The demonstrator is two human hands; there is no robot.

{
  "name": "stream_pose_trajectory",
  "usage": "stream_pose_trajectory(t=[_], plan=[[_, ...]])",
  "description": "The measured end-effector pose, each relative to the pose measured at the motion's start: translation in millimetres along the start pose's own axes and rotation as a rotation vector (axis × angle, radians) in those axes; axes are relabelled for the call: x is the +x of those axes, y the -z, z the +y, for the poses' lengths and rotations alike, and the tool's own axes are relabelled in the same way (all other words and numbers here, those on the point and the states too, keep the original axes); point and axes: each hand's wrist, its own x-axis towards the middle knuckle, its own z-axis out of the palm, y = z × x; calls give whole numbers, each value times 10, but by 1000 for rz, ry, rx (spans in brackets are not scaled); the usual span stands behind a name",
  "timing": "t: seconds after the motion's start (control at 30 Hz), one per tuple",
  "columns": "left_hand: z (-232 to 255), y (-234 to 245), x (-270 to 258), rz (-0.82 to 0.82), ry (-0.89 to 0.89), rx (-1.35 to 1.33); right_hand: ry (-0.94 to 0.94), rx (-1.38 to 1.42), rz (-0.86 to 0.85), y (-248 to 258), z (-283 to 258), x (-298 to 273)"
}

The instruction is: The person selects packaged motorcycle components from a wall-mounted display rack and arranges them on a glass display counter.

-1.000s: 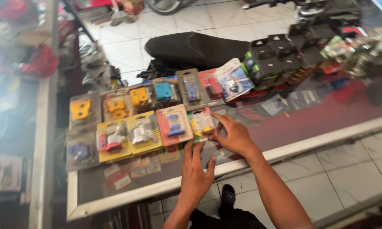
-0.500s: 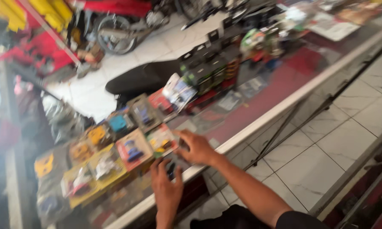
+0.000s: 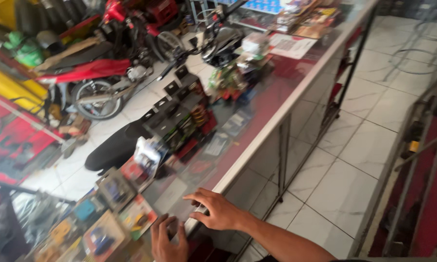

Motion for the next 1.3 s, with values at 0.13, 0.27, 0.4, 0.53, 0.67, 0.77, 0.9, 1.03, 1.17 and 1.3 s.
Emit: stream_pose_trajectory(t=[0.13, 0.27, 0.4, 0.53, 0.67, 0.77, 0.9, 1.03, 1.17, 1.3], plan=[[511, -386, 54, -126, -47, -127, -60, -86, 112, 515, -13, -301], [1016, -787, 24, -190, -88, -236, -129, -119, 219, 1017, 54, -625], [1480, -1217, 4, -303, -182, -299, -218, -218, 315, 1546, 95, -993], [1952, -1550, -70, -422, -313, -377, -255, -299, 476, 1982, 159, -1370], [2452, -1768, -121, -547, -437, -485, -334, -337, 617, 2359, 99, -1711], [2728, -1909, -138, -680, -470, -504, -375, -343, 734, 2538, 49, -1921], [3033, -2121, -175, -798, -511, -545, -463, -389, 840, 2702, 36, -2189], [3327, -2354, -239, -875, -571, -653, -532, -419, 929, 2809, 71, -2430], [3637, -2576, -282, -984, -611, -714, -658, -448, 998, 3001, 150, -2633], [3886, -2866, -237, -1062, -630, -733, -677, -510, 1093, 3191, 269, -2742]])
